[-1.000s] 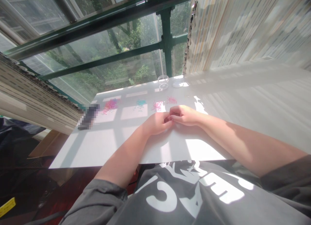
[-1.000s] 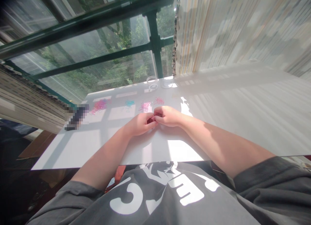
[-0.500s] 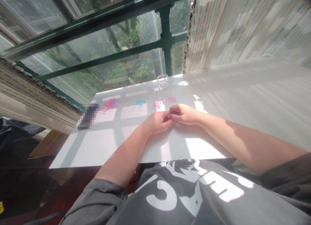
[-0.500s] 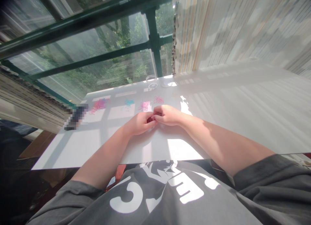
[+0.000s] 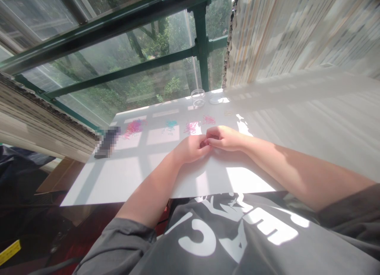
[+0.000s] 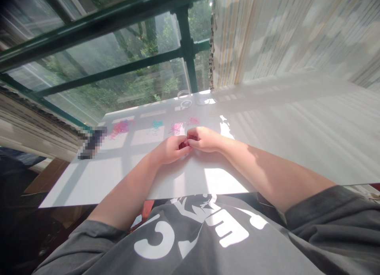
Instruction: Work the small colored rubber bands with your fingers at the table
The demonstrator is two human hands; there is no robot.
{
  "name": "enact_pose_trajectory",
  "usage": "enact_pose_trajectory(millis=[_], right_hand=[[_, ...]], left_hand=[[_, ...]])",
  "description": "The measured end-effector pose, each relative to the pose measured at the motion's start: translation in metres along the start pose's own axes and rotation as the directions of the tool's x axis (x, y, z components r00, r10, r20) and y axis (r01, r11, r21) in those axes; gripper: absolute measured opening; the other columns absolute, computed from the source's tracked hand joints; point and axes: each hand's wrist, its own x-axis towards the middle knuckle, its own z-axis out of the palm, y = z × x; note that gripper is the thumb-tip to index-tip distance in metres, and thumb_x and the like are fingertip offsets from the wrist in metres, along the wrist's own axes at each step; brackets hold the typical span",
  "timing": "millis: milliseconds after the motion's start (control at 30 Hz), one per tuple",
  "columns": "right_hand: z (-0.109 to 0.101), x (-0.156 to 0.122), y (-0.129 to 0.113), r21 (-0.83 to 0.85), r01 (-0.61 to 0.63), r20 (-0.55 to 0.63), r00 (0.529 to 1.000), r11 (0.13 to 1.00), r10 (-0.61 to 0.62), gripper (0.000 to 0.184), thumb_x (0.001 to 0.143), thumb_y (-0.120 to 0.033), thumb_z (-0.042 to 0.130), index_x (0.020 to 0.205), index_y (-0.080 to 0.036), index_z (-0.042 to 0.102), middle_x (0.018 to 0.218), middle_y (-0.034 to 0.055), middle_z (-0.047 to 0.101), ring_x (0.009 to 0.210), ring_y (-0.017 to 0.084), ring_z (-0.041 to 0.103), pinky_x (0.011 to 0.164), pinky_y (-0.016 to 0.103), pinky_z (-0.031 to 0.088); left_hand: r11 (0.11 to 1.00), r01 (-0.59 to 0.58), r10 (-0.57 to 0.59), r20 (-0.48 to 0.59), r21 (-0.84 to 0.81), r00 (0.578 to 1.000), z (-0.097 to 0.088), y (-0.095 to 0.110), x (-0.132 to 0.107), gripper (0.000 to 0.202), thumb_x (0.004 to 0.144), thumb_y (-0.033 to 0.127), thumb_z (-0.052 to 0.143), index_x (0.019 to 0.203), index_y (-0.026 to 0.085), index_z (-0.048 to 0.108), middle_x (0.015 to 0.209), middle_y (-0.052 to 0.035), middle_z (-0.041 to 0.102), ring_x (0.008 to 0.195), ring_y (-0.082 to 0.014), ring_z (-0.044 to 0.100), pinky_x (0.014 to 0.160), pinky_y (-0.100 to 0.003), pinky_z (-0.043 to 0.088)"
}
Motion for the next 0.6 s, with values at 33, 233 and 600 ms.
enact_pose_trajectory(millis=[33,233,600], right_hand=[[-0.0001,-0.0001,-0.0004,0.000,0.000,0.002,1.000,1.000,0.000,0.010,0.073,-0.027,0.048,0.071,-0.019,0.053,0.064,-0.0012,0.053,0.059,0.012,0.043,0.055,0.025,0.027],[-0.0009,-0.0004,-0.0032,-0.022,-0.004,-0.004,1.000,1.000,0.004,0.010,0.074,-0.027,0.047,0.072,-0.019,0.053,0.065,-0.0009,0.053,0.060,0.012,0.043,0.055,0.025,0.028],[-0.0005,0.0001,-0.0008,0.005,0.005,0.005,1.000,1.000,-0.005,0.010,0.073,-0.027,0.048,0.071,-0.018,0.052,0.065,-0.0008,0.054,0.060,0.012,0.044,0.056,0.025,0.028]], left_hand=[[1.000,0.002,-0.002,-0.002,0.001,1.000,0.0000,0.0000,-0.0001,0.025,0.082,0.039,0.045,0.069,0.018,0.048,0.063,0.0013,0.053,0.059,-0.0112,0.046,0.054,-0.023,0.033],[1.000,0.008,-0.008,-0.013,0.001,1.000,0.0003,0.0010,-0.0005,0.026,0.082,0.039,0.045,0.068,0.018,0.047,0.062,0.0013,0.052,0.058,-0.0110,0.045,0.053,-0.023,0.032],[1.000,0.012,-0.012,-0.007,0.008,1.000,-0.0003,0.0011,0.0000,0.025,0.081,0.039,0.046,0.068,0.018,0.048,0.063,0.0012,0.054,0.059,-0.0115,0.047,0.054,-0.023,0.034]])
